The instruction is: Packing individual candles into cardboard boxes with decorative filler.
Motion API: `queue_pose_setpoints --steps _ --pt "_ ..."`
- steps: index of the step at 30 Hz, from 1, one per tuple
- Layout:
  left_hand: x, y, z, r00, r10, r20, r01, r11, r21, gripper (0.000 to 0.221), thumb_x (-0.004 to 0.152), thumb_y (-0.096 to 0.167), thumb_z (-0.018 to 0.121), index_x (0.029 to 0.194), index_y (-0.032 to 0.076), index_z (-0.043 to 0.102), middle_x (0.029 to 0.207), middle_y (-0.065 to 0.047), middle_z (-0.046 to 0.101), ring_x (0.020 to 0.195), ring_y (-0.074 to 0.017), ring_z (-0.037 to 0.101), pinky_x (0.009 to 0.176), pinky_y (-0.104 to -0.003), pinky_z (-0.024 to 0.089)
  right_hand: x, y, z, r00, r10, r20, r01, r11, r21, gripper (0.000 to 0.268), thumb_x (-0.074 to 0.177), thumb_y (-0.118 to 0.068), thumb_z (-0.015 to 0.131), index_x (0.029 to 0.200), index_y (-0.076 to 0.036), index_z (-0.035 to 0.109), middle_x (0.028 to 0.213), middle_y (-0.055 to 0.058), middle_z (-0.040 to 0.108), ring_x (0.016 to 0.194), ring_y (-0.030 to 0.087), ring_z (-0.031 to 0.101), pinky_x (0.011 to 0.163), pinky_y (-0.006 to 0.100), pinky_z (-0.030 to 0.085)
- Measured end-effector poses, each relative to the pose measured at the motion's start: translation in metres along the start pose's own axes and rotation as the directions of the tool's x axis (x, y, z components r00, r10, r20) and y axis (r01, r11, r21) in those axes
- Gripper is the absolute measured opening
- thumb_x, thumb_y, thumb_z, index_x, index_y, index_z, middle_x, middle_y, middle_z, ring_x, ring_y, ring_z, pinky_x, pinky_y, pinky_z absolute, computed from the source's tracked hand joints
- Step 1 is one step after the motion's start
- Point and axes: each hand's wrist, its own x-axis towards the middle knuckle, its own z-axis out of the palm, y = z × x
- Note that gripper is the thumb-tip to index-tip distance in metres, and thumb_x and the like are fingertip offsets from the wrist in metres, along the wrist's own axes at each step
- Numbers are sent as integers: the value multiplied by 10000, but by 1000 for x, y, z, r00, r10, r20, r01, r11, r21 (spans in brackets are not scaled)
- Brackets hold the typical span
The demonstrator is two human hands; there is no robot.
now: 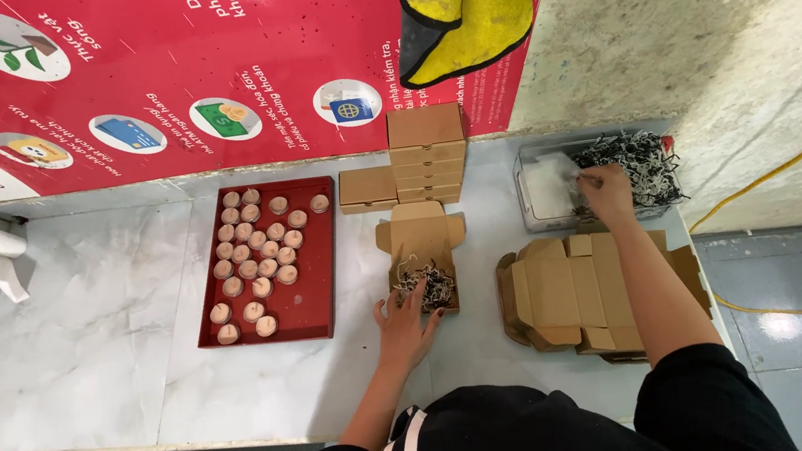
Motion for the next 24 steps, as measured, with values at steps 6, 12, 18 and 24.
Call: queue_pose_setpoints --steps 6,12,18,24 --pt "-10 5 -14 989 82 -126 -74 995 68 696 951 472 587 1537 166 370 1472 -91 526 1328 -312 429 1126 -565 196 -11 -67 -45 980 196 45 -195 880 434 925 767 6 807 1556 -34 326 1399 195 495 824 208 648 704 363 558" --pt "-19 -3 -21 982 76 -171 -78 997 -6 635 996 398 577 1529 106 392 1462 -119 510 1313 -295 476 1067 -478 310 -31 -105 -52 972 234 15 -186 732 655 939 819 31 810 1569 -28 248 1483 224 437 894 174 655 798 347 589" --pt "-15 -7 -25 924 33 -382 -84 989 -118 473 1020 312 570 1430 90 494 1363 -103 575 1307 -296 511 1097 -465 342 -81 -182 -65 976 59 209 -212 467 858 391 918 43 753 1299 23 666 1287 216 701 1094 230 723 984 326 620" --pt "23 -21 -42 1000 6 -20 -21 455 -890 630 1119 486 284 1337 36 667 1361 -96 690 1285 -210 601 1137 -385 396 -125 -297 -92 856 -515 46 320 597 735 188 757 46 817 845 -120 798 1318 92 696 1431 321 519 1184 488 421"
